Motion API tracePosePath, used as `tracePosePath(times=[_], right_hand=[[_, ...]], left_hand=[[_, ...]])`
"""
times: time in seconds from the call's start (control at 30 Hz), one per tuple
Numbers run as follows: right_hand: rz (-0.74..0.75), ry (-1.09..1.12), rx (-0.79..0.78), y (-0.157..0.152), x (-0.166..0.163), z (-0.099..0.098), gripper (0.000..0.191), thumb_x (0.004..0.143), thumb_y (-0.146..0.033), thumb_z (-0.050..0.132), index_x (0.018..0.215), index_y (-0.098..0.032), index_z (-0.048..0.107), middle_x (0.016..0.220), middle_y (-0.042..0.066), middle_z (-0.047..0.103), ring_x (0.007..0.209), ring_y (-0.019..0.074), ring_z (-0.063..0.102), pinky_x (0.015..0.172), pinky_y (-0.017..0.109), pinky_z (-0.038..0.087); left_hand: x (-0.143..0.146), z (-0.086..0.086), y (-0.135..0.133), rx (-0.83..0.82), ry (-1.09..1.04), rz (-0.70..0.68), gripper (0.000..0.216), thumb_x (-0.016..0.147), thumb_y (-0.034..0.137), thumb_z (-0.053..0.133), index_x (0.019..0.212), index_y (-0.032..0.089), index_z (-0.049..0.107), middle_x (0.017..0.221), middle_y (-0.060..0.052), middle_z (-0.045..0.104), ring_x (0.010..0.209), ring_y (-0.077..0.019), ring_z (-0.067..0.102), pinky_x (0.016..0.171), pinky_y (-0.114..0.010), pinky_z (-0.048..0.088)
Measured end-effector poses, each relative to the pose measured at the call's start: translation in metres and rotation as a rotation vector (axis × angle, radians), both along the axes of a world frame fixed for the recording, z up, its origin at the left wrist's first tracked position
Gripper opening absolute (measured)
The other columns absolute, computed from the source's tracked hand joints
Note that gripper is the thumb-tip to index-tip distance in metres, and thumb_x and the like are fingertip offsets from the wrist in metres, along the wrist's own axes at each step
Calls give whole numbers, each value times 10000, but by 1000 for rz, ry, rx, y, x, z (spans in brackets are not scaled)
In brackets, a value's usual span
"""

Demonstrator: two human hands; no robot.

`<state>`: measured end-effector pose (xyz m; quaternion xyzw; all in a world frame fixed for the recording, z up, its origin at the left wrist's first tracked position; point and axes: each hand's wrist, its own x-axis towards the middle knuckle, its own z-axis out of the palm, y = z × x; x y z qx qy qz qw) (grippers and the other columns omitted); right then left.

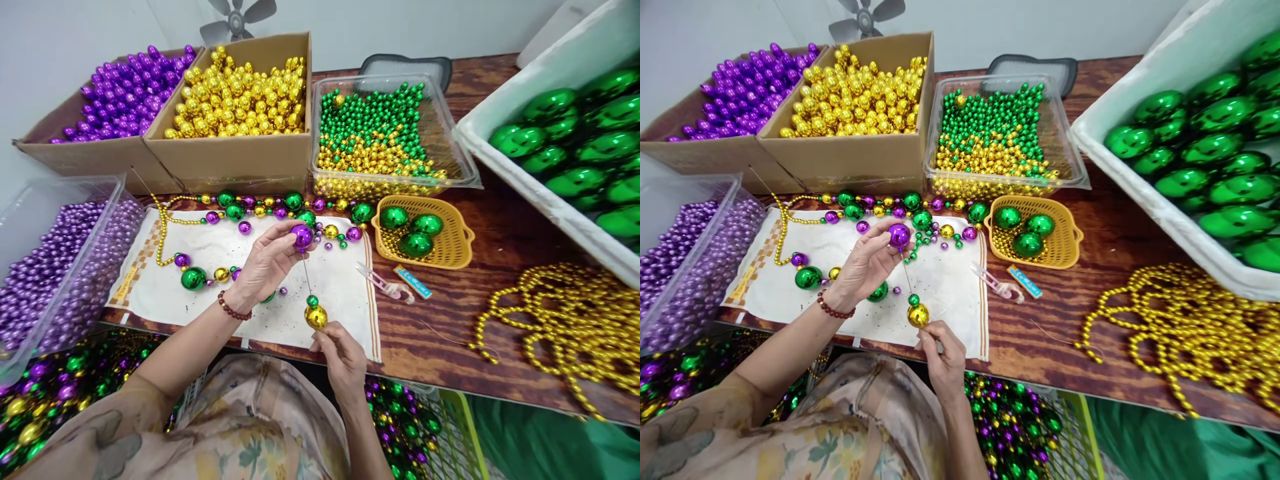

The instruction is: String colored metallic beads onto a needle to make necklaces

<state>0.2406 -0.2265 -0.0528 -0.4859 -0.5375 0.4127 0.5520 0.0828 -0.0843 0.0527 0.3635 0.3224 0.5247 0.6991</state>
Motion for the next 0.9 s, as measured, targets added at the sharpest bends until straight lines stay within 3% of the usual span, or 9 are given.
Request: tracePosePath(times=[0.43, 0.6, 0.9], right_hand=[[-64, 94, -18, 4, -8, -1, 165, 979, -200, 567, 841, -209, 657, 674, -30, 600, 578, 119, 591, 605, 267, 466], [-128, 183, -12, 8, -21, 2, 167, 981, -213, 569, 832, -213, 645, 656, -40, 593, 567, 118, 577, 610, 272, 462], [-115, 215, -34, 15, -25, 5, 177, 991, -246, 556, 832, -212, 624, 660, -34, 600, 556, 124, 594, 588, 273, 472]], left_hand=[[12, 2, -13, -3, -24, -17, 281, 805, 307, 790, 1068, 238, 720, 1013, -32, 746, 851, -155, 724, 829, -318, 575], [19, 0, -25, 81, 15, -3, 286, 807, 310, 797, 1079, 254, 727, 1053, -39, 735, 876, -158, 717, 811, -310, 593], [18, 9, -38, 257, 133, 14, 309, 838, 307, 779, 1133, 258, 701, 1110, -48, 751, 811, -160, 728, 776, -326, 633]])
